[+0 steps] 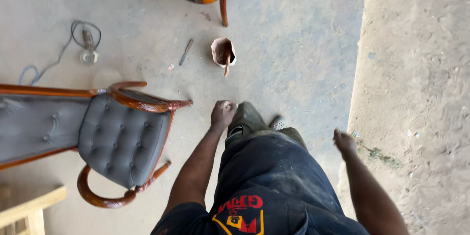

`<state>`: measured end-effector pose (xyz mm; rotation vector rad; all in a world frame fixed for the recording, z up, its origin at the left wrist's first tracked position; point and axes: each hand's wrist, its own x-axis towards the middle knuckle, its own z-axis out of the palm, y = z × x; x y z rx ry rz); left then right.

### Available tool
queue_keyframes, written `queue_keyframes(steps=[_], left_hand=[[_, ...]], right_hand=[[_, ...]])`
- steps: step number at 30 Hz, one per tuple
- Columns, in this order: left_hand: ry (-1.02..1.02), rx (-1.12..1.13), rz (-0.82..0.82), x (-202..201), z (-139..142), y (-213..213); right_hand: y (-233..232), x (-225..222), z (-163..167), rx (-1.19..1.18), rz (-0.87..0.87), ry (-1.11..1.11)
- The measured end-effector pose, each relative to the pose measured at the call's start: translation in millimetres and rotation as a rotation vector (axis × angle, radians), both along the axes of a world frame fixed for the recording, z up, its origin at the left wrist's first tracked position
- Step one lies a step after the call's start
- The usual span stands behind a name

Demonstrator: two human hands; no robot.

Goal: The person sits on the floor and presses and rubs filler into the joints of a wooden chair frame with a finger, working along the armrest and seat rail. They then walk to a shelf, pick up a small wooden piece, return, and continue pressing filler into the chair frame joints.

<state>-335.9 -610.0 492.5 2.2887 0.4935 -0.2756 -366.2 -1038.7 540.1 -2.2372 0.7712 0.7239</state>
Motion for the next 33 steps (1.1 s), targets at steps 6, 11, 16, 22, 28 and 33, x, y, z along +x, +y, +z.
queue_keyframes(steps=[6,11,16,22,28,33], left_hand=[[-0.031,-0.019,0.226,88.5,-67.0,6.5],[-0.114,-0.06,0.333,207.0,-150.4,20.8],[-0.189,-0.047,0.305,336.1,-216.7,46.5],[-0.377,-0.031,0.432,430.9,-298.1,55.5],[-0.39,-0.277,0.646,486.5,-376.3,61.3],[-0.618,-0.07,0.582,495.8,-393.4,64.4]], right_hand=[[-16.4,185.4,-75.8,0.179,-0.058,-0.149],[12.3,280.8,-167.1,-0.001,0.349,-0.137],[37.4,344.0,-246.6,-0.195,0.585,-0.232],[53.9,422.9,-325.8,-0.159,0.628,-0.411],[83.6,519.0,-418.4,-0.1,0.619,-0.579],[112.5,579.3,-491.6,-0.118,0.674,-0.72]])
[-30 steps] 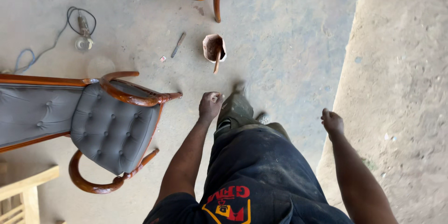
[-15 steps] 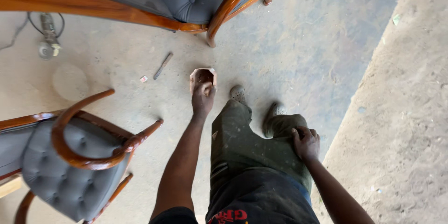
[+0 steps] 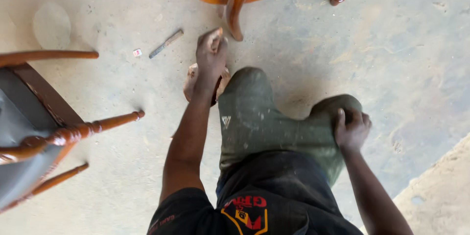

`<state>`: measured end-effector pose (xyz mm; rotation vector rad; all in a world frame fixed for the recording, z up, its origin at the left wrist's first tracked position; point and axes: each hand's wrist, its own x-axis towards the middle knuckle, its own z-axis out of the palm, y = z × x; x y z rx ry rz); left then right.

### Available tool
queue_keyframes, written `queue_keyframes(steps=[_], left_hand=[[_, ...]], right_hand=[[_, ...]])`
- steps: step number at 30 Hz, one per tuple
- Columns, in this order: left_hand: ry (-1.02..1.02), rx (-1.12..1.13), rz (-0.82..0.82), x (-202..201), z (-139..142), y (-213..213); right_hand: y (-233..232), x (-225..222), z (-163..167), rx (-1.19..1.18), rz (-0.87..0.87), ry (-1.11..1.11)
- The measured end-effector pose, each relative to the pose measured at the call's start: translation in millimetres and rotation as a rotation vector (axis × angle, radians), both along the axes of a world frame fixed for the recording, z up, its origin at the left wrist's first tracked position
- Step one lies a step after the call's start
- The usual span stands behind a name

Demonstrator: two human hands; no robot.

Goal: The person sits on the floor and presses and rubs filler into the joints of a wooden chair frame with a finger, working along the armrest and seat rail. They then walk to a shelf, pick up a small wooden piece, return, and continue pressing filler into the chair frame joints.

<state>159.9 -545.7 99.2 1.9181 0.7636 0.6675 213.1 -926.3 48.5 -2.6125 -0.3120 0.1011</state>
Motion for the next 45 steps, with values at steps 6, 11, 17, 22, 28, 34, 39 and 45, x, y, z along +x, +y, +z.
queue_keyframes(steps=[6,11,17,22,28,34,39,45], left_hand=[[0.126,0.367,0.054,-8.4,32.6,-8.2],[0.312,0.55,0.015,4.5,40.2,12.9],[0.501,0.645,-0.095,33.0,11.3,42.8],[0.569,0.685,-0.129,44.6,-12.9,62.5],[0.602,0.829,-0.16,52.4,-39.5,81.7],[0.69,0.888,-0.189,47.4,-60.1,90.8],[0.568,0.913,-0.227,31.2,-61.6,101.6],[0.589,0.907,-0.261,35.2,-62.9,106.3]], right_hand=[[34.7,34.1,-6.1,-0.087,0.03,0.223],[27.4,45.4,-15.1,-0.071,0.144,0.094],[2.0,55.9,-70.4,0.037,0.097,0.063],[-2.5,54.6,-98.5,0.004,0.008,0.072],[0.7,53.0,-115.8,0.004,-0.019,0.075],[5.5,56.5,-130.9,-0.067,-0.059,0.122],[5.1,57.5,-136.7,-0.074,-0.034,0.121],[6.1,58.4,-137.6,-0.107,-0.028,0.136]])
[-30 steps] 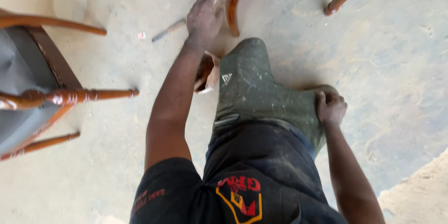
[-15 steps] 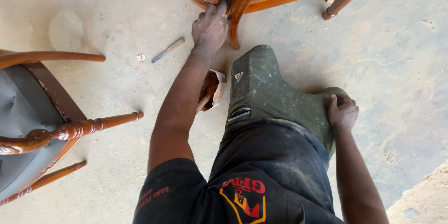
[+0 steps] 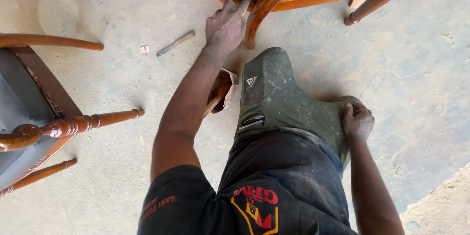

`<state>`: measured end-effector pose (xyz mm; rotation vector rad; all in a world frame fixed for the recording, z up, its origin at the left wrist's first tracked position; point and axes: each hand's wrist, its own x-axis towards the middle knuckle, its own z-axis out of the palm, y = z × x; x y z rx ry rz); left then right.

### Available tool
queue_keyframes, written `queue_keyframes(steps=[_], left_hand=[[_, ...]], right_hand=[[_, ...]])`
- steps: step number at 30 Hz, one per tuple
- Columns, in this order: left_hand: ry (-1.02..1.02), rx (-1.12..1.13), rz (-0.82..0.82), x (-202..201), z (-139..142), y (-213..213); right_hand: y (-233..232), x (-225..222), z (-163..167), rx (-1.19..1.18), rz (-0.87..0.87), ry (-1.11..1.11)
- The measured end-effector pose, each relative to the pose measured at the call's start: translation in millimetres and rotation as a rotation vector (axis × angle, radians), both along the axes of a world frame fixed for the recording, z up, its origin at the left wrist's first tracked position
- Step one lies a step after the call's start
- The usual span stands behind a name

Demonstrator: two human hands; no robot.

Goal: The person sits on the floor and presses and rubs filler into the joints of a wooden chair frame with a finger, working along the armrest and seat rail. They then walk to a shelf, pick up a small wooden piece, return, and continue pressing filler into the chair frame joints.

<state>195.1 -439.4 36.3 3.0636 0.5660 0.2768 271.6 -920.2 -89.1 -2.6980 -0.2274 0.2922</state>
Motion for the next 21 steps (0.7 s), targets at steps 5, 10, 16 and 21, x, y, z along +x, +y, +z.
queue_keyframes(steps=[5,10,16,21], left_hand=[[0.05,0.032,-0.008,11.0,-5.0,3.2],[0.208,0.114,-0.04,6.0,3.3,8.4],[0.025,0.009,-0.091,0.2,15.1,12.3],[0.102,-0.004,-0.043,12.8,12.0,4.1]], right_hand=[[4.9,0.2,6.1,-0.002,0.007,0.003],[11.4,0.5,13.9,-0.011,0.016,0.004],[13.9,0.2,18.5,-0.003,0.016,0.013],[14.3,0.3,20.7,-0.012,0.047,-0.034]])
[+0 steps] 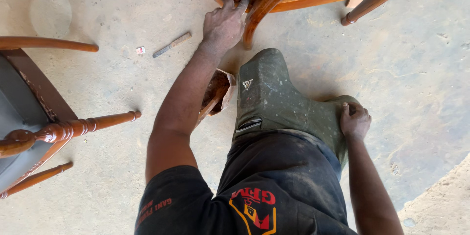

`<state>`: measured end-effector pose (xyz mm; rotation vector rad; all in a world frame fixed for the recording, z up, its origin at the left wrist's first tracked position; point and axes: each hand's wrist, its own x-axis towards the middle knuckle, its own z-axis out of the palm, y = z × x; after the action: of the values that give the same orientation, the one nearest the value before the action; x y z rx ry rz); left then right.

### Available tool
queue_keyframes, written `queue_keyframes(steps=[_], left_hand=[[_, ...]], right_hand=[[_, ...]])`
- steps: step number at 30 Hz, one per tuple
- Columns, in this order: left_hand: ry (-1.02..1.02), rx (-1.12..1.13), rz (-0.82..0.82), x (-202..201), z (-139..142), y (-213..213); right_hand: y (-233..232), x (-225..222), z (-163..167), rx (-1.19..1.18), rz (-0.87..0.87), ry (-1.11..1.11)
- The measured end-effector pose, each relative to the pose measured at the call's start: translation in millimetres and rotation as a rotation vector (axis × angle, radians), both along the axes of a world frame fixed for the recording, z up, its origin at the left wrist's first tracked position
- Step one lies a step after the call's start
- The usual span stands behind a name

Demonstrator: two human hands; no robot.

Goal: The person sits on the floor and presses and rubs filler into the joints of a wooden chair frame with a finger, working along the armrest and seat rail. They then walk to a shelf, pick up a small wooden piece, return, and continue pressing filler into the chair frame joints.

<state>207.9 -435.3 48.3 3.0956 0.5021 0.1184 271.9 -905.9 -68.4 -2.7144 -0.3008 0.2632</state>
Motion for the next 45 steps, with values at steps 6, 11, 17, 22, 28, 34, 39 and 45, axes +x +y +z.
queue_keyframes(steps=[6,11,17,22,28,34,39,45], left_hand=[[0.045,-0.012,0.018,-5.7,10.0,-7.0],[0.015,-0.059,0.001,-7.5,17.0,-8.5],[-0.058,0.065,0.002,1.2,3.5,-7.1],[0.032,-0.022,0.01,-6.4,6.3,-1.2],[0.039,-0.025,0.038,-16.1,14.3,-2.0],[0.119,-0.08,0.082,-7.8,22.2,-13.7],[0.318,-0.192,0.096,-15.6,37.1,-47.3],[0.038,-0.428,-0.002,6.9,9.4,-100.4]], right_hand=[[2.4,0.6,3.4,0.013,0.026,-0.012],[1.9,1.1,4.1,0.022,-0.003,-0.011],[0.7,1.8,0.5,0.04,-0.001,-0.01],[-1.9,2.8,-4.1,0.031,-0.027,0.007],[-4.7,3.3,-9.5,0.012,-0.063,0.045],[-8.1,4.0,-13.5,0.084,-0.005,0.01],[-9.5,4.3,-8.8,0.073,-0.044,0.009],[-9.9,4.5,-4.4,0.068,-0.055,0.071]])
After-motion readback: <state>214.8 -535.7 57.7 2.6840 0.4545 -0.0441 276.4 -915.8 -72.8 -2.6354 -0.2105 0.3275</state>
